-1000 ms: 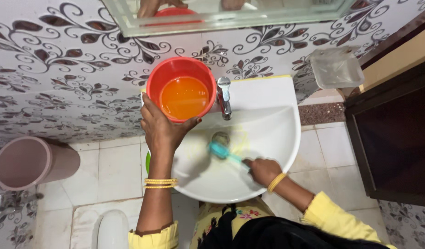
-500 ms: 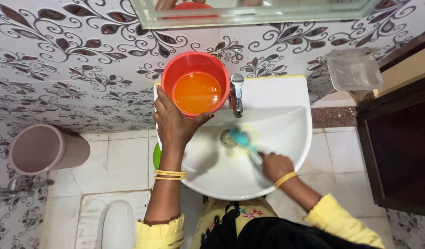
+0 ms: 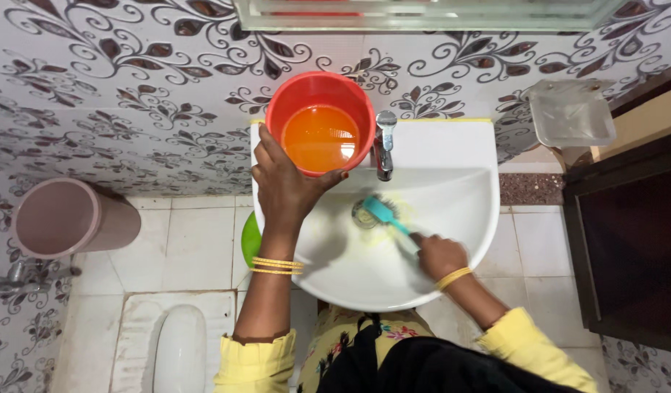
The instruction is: The person scrubs the inside of a white bathroom sink using a blue scrub brush while holding an orange bowl in the other hand. They repeatedly pour water from the bowl into the sink to rinse the surface during the cleaning process.
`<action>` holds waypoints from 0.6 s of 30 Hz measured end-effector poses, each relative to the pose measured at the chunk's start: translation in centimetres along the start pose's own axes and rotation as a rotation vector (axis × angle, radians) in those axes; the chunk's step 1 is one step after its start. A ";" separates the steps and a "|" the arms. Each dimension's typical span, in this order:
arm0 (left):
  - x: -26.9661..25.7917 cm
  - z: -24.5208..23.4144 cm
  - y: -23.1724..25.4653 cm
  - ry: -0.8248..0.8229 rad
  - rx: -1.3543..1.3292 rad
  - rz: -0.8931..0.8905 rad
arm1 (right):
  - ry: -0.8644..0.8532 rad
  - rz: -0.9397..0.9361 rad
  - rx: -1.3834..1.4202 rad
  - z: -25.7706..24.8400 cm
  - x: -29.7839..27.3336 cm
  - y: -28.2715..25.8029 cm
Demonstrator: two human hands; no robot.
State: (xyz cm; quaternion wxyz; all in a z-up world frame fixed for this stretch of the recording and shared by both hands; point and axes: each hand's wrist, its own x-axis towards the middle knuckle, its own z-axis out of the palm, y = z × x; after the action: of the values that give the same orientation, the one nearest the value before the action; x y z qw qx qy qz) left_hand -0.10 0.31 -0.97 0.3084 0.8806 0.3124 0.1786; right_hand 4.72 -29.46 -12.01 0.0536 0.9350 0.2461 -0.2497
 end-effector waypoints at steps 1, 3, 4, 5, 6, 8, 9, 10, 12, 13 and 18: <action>0.0 0.0 0.0 0.010 -0.001 0.008 | -0.002 0.028 0.023 -0.5 -0.3 1.3; 0.0 0.1 0.0 0.033 -0.005 0.020 | -0.019 0.084 0.015 -1.3 -1.9 3.0; 0.0 0.0 0.0 0.033 -0.010 0.021 | -0.032 0.113 -0.015 -1.4 -3.2 3.3; -0.1 0.0 0.0 0.032 -0.014 0.020 | -0.084 0.069 0.009 -1.3 -4.1 3.0; -0.1 0.0 0.0 0.031 -0.018 0.020 | -0.137 0.025 0.033 -1.0 -4.9 2.4; 0.0 0.1 0.1 0.022 -0.020 -0.007 | -0.173 -0.105 0.138 -0.1 -5.2 0.3; 0.0 0.1 0.1 0.014 -0.020 -0.018 | -0.156 -0.190 0.222 0.7 -4.8 -1.1; 0.1 0.1 0.0 0.015 -0.015 -0.010 | -0.163 -0.212 0.200 1.4 -3.9 -2.7; 0.1 0.0 -0.1 0.013 -0.007 0.009 | -0.130 -0.220 0.134 1.8 -1.8 -3.5; 0.0 0.1 -0.1 0.008 -0.008 -0.001 | -0.091 -0.207 0.092 1.9 -0.7 -3.5; 0.0 0.0 0.0 0.017 -0.009 0.006 | -0.103 0.064 -0.081 -1.3 -1.5 3.3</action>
State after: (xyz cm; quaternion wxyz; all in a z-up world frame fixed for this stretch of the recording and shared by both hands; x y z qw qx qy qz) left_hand -0.12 0.30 -0.93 0.3091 0.8786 0.3116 0.1883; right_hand 5.74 -32.68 -10.16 0.1122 0.9254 0.2229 -0.2852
